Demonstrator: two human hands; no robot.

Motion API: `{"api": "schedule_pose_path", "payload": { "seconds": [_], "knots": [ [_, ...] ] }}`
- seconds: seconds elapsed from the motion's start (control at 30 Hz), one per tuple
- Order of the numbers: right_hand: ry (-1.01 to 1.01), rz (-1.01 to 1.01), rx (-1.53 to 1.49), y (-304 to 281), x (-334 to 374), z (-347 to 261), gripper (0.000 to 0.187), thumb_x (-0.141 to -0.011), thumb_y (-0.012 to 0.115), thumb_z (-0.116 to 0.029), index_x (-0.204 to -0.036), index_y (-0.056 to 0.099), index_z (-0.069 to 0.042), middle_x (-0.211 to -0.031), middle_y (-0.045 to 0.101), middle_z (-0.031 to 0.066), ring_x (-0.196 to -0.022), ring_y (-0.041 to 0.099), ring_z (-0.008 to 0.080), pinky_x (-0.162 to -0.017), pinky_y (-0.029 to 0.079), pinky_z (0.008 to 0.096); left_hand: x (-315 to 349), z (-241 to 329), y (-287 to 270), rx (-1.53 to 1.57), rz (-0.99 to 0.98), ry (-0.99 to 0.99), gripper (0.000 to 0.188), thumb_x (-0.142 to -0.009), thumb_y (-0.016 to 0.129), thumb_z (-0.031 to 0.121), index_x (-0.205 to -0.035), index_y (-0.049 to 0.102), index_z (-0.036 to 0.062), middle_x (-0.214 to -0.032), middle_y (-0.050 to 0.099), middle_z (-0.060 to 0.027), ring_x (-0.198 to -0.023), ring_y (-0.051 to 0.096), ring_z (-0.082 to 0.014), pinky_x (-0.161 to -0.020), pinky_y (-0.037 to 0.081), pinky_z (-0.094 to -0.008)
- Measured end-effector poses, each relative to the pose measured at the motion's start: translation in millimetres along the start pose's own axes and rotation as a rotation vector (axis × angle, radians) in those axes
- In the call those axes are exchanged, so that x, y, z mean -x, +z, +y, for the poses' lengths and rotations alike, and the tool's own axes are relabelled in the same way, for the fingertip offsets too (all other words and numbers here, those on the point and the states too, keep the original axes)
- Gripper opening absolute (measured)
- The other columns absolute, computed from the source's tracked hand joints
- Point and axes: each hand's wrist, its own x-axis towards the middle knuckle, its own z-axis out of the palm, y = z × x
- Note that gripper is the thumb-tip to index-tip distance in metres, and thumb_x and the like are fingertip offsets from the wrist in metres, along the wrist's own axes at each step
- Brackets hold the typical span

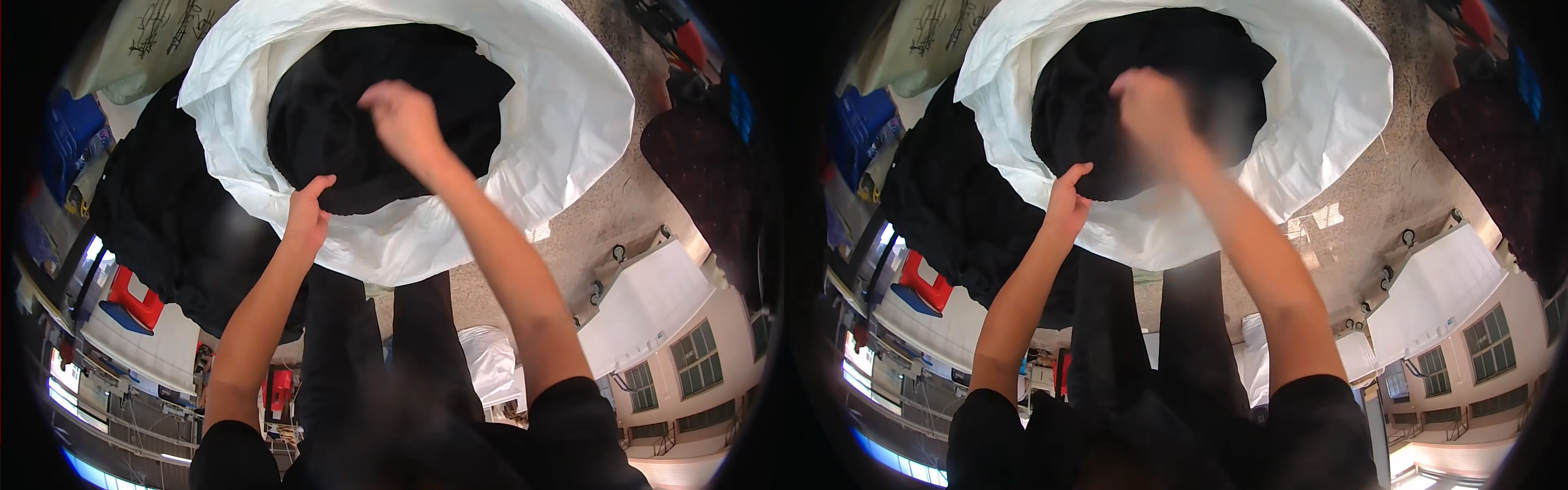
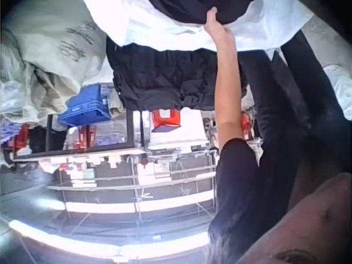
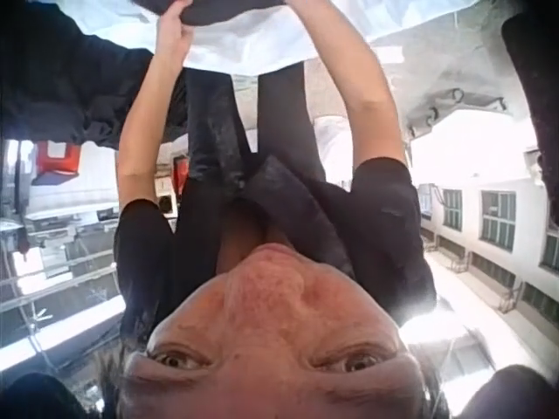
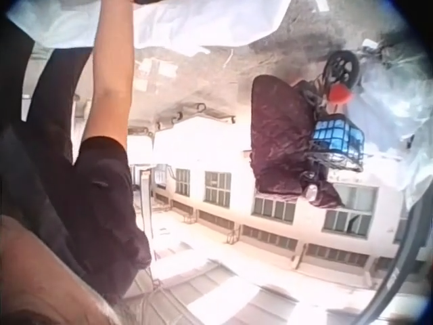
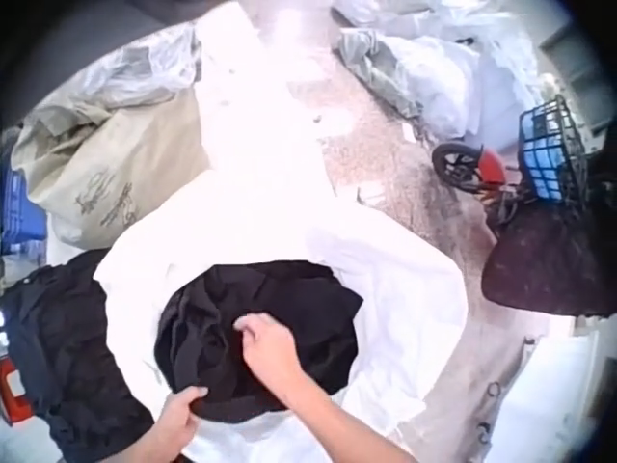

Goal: Picking up black garments from a floor pile and placing them into a large white plastic bag.

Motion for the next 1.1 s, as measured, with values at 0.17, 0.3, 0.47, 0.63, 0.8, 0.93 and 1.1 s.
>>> {"api": "schedule_pose_path", "payload": {
  "seconds": [0.17,0.3,0.47,0.63,0.8,0.93,1.1],
  "knots": [
    [0.146,-0.096,0.941,-56,-75,54,0.025,-0.075,0.068,-0.029,-0.090,0.066,-0.009,-0.095,0.063,0.0085,-0.092,0.059,0.0269,-0.082,0.039,0.0441,6,1,15,0.075,0.012,-0.041,0.028,-0.081,0.065,0.012,-0.106,0.059,-0.0003,-0.106,0.062,-0.0065,-0.099,0.059,-0.0188,-0.086,0.047,-0.0309],
    [-0.199,0.006,0.805,-51,-36,21,0.016,-0.066,0.071,-0.019,-0.078,0.062,-0.013,-0.077,0.060,0.0038,-0.078,0.060,0.0251,-0.072,0.042,0.0425,14,10,13,0.084,0.042,-0.040,0.034,-0.083,0.065,0.016,-0.112,0.057,-0.0007,-0.110,0.062,-0.0076,-0.100,0.059,-0.0189,-0.086,0.047,-0.0306],
    [-0.179,-0.142,0.310,-17,58,-34,0.020,-0.068,0.070,-0.017,-0.077,0.053,-0.011,-0.063,0.055,0.0080,-0.068,0.058,0.0279,-0.066,0.048,0.0402,21,12,9,0.086,-0.036,-0.026,0.032,-0.087,0.062,0.018,-0.112,0.057,-0.0003,-0.111,0.062,-0.0083,-0.100,0.059,-0.0186,-0.086,0.047,-0.0302],
    [0.100,-0.330,0.044,37,137,-75,0.036,-0.075,0.064,-0.012,-0.107,0.049,-0.005,-0.104,0.053,0.0134,-0.087,0.058,0.0303,-0.070,0.049,0.0385,26,-2,5,0.010,-0.107,0.075,0.032,-0.086,0.063,0.019,-0.111,0.056,0.0002,-0.106,0.063,-0.0075,-0.100,0.058,-0.0176,-0.089,0.045,-0.0308],
    [-0.052,-0.635,-0.174,15,132,-83,0.040,-0.076,0.061,-0.011,-0.115,0.056,-0.007,-0.115,0.051,0.0203,-0.103,0.052,0.0360,-0.087,0.044,0.0404,6,12,-9,-0.429,-0.032,0.090,0.038,-0.066,0.064,-0.007,-0.103,0.057,-0.0011,-0.091,0.064,-0.0081,-0.080,0.062,-0.0192,-0.077,0.049,-0.0309],
    [-0.255,-0.218,0.179,-6,48,-70,0.012,-0.073,0.059,-0.011,-0.084,0.063,-0.015,-0.079,0.061,0.0026,-0.074,0.059,0.0247,-0.064,0.048,0.0361,-6,6,-21,-0.218,0.009,0.009,0.036,-0.065,0.058,-0.013,-0.099,0.058,-0.0007,-0.089,0.065,-0.0093,-0.081,0.063,-0.0226,-0.078,0.050,-0.0324],
    [-0.029,-0.390,0.778,-37,73,0,0.031,-0.077,0.062,-0.039,-0.082,0.066,-0.009,-0.081,0.063,0.0050,-0.084,0.058,0.0235,-0.068,0.043,0.0380,7,8,-22,0.067,-0.057,-0.043,0.047,-0.068,0.055,-0.012,-0.114,0.055,-0.0034,-0.104,0.063,-0.0111,-0.100,0.059,-0.0240,-0.091,0.046,-0.0337]
  ]
}}
